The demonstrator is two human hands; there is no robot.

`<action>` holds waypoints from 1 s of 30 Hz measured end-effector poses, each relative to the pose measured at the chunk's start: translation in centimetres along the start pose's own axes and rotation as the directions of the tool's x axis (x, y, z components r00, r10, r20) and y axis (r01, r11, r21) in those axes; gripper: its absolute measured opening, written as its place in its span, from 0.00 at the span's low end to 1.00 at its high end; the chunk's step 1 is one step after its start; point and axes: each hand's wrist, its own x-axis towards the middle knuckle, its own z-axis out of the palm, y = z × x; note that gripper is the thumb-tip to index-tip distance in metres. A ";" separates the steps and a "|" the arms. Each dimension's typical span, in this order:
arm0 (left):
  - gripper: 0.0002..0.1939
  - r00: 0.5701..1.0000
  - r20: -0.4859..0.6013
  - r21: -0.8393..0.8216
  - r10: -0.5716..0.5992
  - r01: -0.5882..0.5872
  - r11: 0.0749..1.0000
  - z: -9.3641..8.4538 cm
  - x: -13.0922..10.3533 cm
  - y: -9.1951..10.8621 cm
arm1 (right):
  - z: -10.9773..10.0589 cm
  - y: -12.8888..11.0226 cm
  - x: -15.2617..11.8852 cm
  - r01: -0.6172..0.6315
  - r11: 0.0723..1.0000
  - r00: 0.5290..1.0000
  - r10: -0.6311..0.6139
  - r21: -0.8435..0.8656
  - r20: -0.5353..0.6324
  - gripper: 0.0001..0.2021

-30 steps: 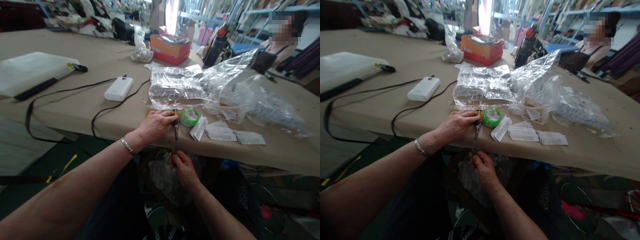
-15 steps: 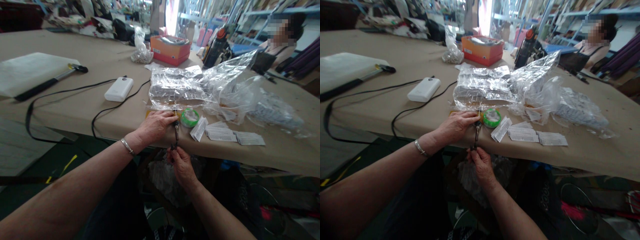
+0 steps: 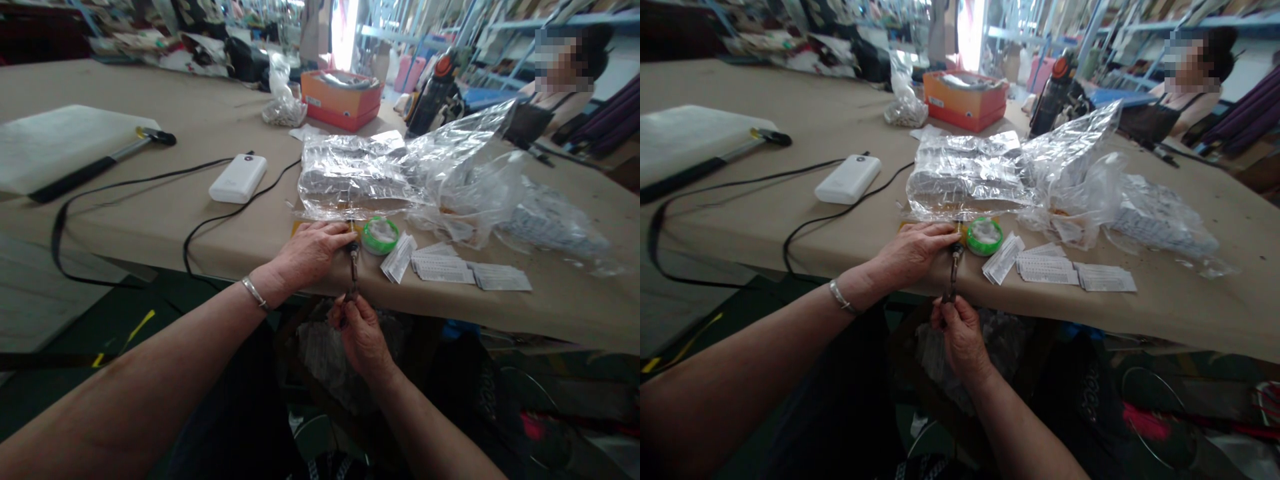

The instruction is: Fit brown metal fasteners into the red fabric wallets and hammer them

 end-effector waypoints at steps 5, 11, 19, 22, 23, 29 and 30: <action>0.21 1.000 -0.008 -0.007 0.003 -0.003 1.000 0.2 0.0 -0.1 | -0.8 0.3 -0.7 0.033 0.987 0.997 -0.022 -0.156 0.076 0.12; 0.21 1.000 -0.015 -0.012 0.005 -0.005 1.000 0.2 0.0 -0.1 | -2.0 -5.4 -2.6 0.180 0.720 0.969 -0.014 -0.670 0.245 0.09; 0.21 1.000 -0.021 -0.007 -0.010 0.010 1.000 0.1 0.0 0.2 | 1.9 -18.0 0.5 0.607 -0.318 0.792 0.173 -0.728 0.585 0.06; 0.20 1.000 -0.021 -0.023 -0.004 0.004 1.000 0.0 -0.1 0.1 | 4.8 -19.1 2.7 0.690 -0.302 0.724 0.292 -0.658 0.625 0.05; 0.20 1.000 -0.018 -0.030 0.000 -0.001 1.000 0.0 -0.1 0.1 | 5.7 -19.2 3.2 0.704 -0.279 0.709 0.324 -0.653 0.626 0.06; 0.18 1.000 -0.022 -0.072 0.009 -0.010 0.997 0.2 0.0 0.0 | 7.8 -17.3 5.5 0.658 -0.123 0.725 0.371 -0.743 0.580 0.13; 0.18 1.000 -0.024 -0.078 0.008 -0.010 0.997 0.2 0.0 0.0 | 7.6 -16.6 5.9 0.599 -0.047 0.777 0.274 -0.799 0.566 0.13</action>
